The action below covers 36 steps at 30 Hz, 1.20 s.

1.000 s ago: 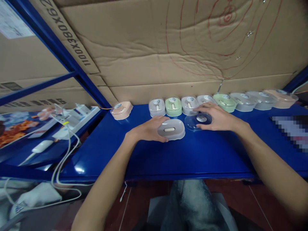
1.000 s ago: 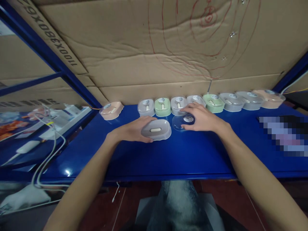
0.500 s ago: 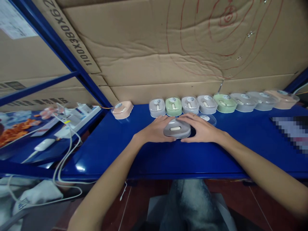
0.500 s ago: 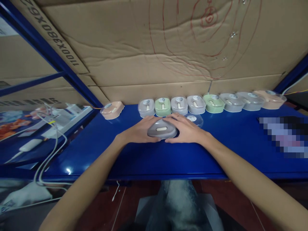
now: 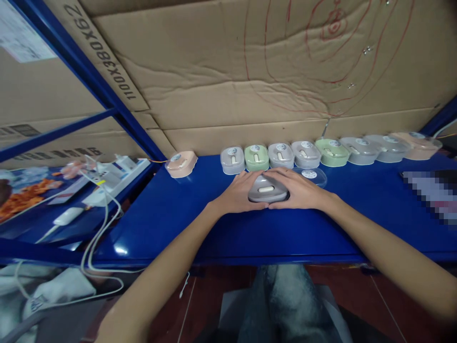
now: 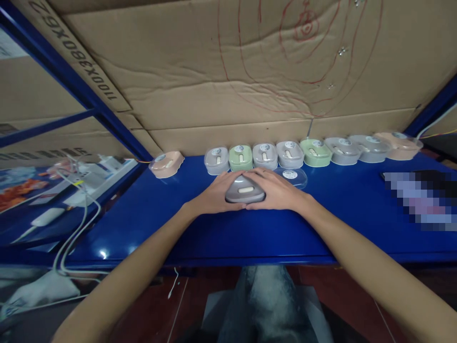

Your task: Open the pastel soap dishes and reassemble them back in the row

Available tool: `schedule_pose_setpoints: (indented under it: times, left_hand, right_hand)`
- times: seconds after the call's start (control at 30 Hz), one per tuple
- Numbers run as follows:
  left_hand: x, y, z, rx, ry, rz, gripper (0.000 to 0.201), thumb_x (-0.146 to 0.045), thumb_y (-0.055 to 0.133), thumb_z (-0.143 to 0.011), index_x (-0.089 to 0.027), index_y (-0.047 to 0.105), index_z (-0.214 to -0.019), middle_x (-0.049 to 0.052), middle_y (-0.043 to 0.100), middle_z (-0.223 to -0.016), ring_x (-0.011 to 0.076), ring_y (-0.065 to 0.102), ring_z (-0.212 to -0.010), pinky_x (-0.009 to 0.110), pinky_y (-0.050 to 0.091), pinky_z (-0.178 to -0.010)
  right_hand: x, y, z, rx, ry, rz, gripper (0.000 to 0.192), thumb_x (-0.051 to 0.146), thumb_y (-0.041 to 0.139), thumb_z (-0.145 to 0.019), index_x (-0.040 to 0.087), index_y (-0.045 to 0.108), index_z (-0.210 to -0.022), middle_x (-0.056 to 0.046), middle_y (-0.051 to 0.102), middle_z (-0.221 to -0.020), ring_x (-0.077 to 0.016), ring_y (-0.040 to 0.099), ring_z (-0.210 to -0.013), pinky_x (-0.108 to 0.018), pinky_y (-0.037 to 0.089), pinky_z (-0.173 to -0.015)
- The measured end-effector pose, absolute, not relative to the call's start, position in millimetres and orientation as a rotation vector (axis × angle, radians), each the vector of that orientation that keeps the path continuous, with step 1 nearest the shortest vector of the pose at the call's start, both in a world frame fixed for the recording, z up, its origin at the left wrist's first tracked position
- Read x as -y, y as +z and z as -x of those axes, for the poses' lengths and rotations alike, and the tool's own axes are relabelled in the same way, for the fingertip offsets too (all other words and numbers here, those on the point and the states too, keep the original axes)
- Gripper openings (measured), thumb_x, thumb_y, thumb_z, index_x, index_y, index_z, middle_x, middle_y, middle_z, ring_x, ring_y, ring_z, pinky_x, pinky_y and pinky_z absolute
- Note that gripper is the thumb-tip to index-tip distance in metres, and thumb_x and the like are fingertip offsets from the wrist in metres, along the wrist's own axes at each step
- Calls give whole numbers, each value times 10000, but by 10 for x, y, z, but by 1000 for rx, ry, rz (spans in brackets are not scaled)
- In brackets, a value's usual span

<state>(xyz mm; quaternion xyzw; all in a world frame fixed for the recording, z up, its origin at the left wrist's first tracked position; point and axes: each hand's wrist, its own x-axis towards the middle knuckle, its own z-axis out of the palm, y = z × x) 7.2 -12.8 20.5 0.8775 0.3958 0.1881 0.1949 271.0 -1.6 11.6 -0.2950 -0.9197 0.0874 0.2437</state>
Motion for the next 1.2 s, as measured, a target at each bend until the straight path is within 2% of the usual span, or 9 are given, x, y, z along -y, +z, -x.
schedule_pose_setpoints:
  times: [0.13,0.2,0.5,0.77,1.03,1.2]
  left_hand:
    - [110,202,-19,-1122,498,-2432,1154,-706,860,-768,-298,310,-1697,140,423,-1725,450,348,-1603,647,245,-1325]
    - [101,206,2,-1096,504,-2436,1169,-684,877,-761,-297,301,-1702,152,399,-1738,441,348,-1609,642,266,-1320]
    - [118,223,-11,-1118,534,-2398,1115,-556,907,-741,-296,359,-1676,155,489,-1654,437,440,-1526,637,338,-1274]
    - [139,211,-38,-1145,564,-2409,1051,-485,907,-720,-281,415,-1626,143,565,-1560,447,498,-1436,649,373,-1217]
    - [182,277,-85,-1180,562,-2371,1046,-452,916,-681,-268,435,-1592,145,600,-1476,443,522,-1393,637,418,-1173]
    - [178,254,-92,-1186,581,-2382,1051,-456,903,-691,-263,416,-1601,143,583,-1518,440,517,-1402,620,403,-1190]
  right_hand:
    - [15,122,-2710,2525,247,824,901,615,834,-873,278,477,-1628,-161,604,-1548,-429,621,-1393,-638,529,-1160]
    - [17,121,-2711,2517,251,826,892,627,831,-873,290,483,-1622,-154,613,-1538,-429,625,-1386,-640,531,-1155]
    - [-1,116,-2724,2522,282,785,824,668,785,-906,287,513,-1585,-155,608,-1523,-407,635,-1372,-615,551,-1135]
    - [8,115,-2717,2517,308,768,767,603,784,-930,265,528,-1569,-159,607,-1515,-396,627,-1379,-603,542,-1149]
    - [15,129,-2712,2528,314,777,744,619,757,-945,237,542,-1547,-179,590,-1515,-398,608,-1390,-600,538,-1144]
    - [25,145,-2709,2522,331,787,739,616,779,-926,265,552,-1536,-169,582,-1508,-398,613,-1379,-607,536,-1145]
